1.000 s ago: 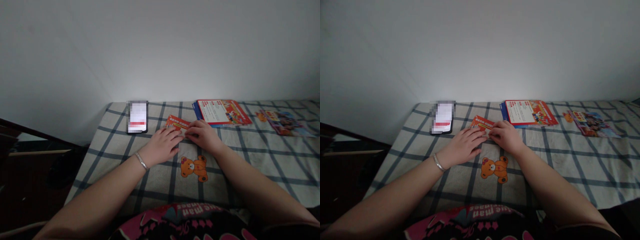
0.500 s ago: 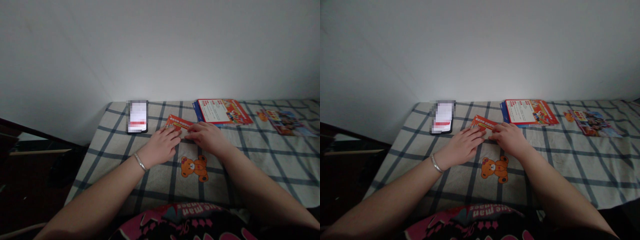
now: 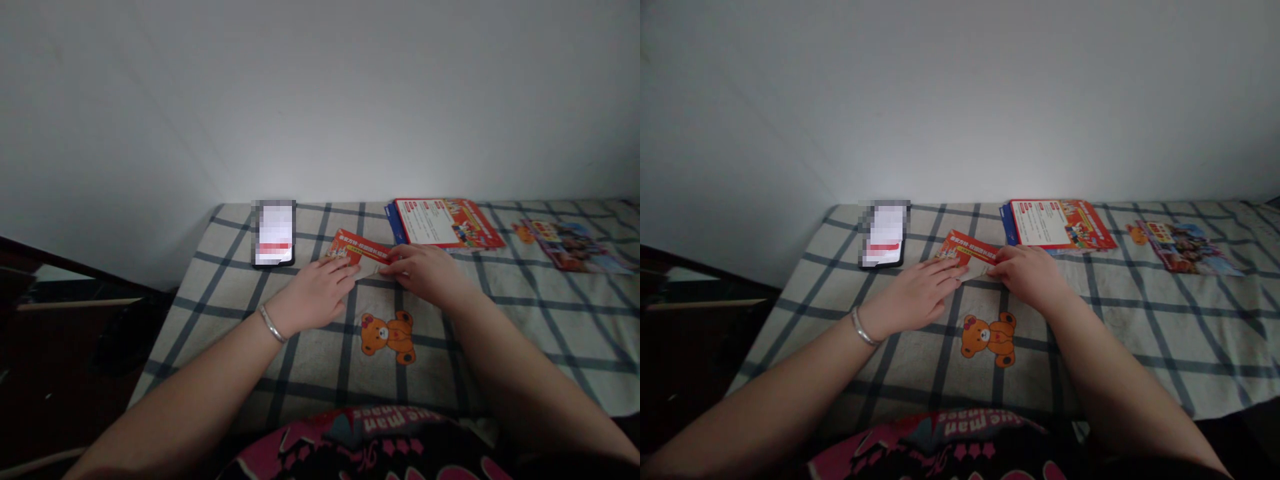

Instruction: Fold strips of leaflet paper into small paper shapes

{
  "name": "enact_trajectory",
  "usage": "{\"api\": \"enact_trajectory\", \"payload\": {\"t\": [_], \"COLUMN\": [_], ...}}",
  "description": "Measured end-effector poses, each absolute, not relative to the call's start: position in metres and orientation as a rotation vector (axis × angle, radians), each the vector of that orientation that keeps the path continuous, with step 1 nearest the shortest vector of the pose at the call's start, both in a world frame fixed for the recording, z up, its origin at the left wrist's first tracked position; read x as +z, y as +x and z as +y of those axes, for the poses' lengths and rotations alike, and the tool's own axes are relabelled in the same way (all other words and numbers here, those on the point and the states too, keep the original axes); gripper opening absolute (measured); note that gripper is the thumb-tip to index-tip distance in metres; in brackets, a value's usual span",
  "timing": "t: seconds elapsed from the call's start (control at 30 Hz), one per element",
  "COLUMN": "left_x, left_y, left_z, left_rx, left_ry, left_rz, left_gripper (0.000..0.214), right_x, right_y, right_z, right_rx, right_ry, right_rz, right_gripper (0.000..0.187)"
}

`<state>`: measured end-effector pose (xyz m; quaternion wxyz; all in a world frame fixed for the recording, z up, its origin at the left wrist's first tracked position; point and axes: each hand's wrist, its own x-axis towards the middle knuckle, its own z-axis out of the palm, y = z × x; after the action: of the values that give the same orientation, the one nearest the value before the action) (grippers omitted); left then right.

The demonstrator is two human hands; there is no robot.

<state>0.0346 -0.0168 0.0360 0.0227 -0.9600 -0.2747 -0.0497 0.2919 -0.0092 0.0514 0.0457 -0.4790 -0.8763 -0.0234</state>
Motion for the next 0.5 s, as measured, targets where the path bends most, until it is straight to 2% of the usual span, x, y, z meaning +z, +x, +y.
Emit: {"api": "enact_trajectory", "payload": {"t": [0.33,0.5], "left_x": [0.035,0.033], "left_y": [0.033,0.034], "left_z": [-0.016,-0.016], "left_rx": [-0.207,-0.249], "left_ry": [-2.958,-2.949], "left_rz": [-0.846,-0.852], "left_gripper": [0.029,0.026], "right_x": [0.056,0.054], "right_y": [0.302,0.307], "right_z": [-0.008,-0.007], "right_rx": [-0.043,-0.082], "right_ry": [-1.7,-1.672], "right_rz": [-2.609,-2.606], "right_gripper": [0.024,0.023]}}
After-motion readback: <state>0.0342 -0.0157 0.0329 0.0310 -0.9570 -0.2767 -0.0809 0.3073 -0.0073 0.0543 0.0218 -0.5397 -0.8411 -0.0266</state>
